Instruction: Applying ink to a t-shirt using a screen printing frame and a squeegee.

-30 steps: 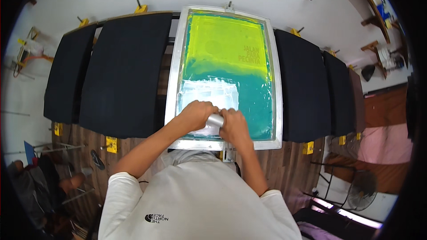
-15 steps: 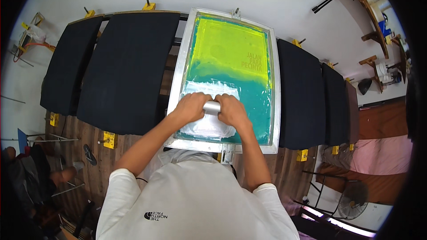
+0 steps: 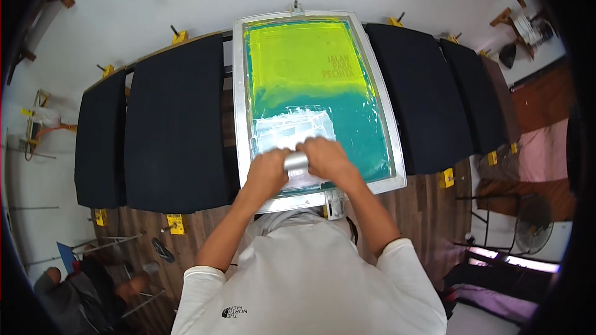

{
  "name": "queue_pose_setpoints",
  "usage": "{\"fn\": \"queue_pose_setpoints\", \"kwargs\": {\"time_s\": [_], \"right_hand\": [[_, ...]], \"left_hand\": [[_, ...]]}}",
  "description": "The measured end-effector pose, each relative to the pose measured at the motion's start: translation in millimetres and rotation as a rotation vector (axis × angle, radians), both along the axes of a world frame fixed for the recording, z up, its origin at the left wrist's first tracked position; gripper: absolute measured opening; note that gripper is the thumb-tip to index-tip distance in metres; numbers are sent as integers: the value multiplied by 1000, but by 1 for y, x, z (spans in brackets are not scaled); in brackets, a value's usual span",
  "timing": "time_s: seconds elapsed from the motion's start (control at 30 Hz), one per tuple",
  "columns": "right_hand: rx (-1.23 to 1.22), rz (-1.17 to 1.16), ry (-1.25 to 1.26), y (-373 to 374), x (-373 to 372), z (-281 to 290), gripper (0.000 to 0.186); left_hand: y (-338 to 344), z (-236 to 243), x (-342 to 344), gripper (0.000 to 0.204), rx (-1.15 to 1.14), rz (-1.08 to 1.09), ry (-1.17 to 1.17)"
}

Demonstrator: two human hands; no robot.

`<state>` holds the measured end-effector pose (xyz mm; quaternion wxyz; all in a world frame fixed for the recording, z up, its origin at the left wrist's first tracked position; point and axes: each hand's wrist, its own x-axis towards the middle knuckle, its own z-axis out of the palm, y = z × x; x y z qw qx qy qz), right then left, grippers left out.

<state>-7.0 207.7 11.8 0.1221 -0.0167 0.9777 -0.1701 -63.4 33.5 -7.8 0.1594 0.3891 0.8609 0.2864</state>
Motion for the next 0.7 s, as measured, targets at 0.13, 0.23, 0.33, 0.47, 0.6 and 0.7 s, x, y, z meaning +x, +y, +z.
{"fn": "queue_pose_setpoints", "kwargs": {"time_s": [0.13,0.23,0.33,0.47,0.6,0.7], "right_hand": [[-8,-48,56,9,-29,-12,33],[-64,-55,176,-3,-3,-33,45],[-160,-117,308,-25,48,-43,38],[-167,-100,110,-34,77,-17,36],[-112,-48,48,-11,36,-4,29],[-50,-71,160,8,-8,-9,27]], "left_hand": [[13,-16,-34,42,85,44,-4],[-1,-36,-8,48,170,41,131],[-14,-22,39,58,79,45,84],[-28,-1,64,59,44,-18,54],[-11,17,28,45,22,9,-97],[12,1,-12,45,83,61,-23]]}}
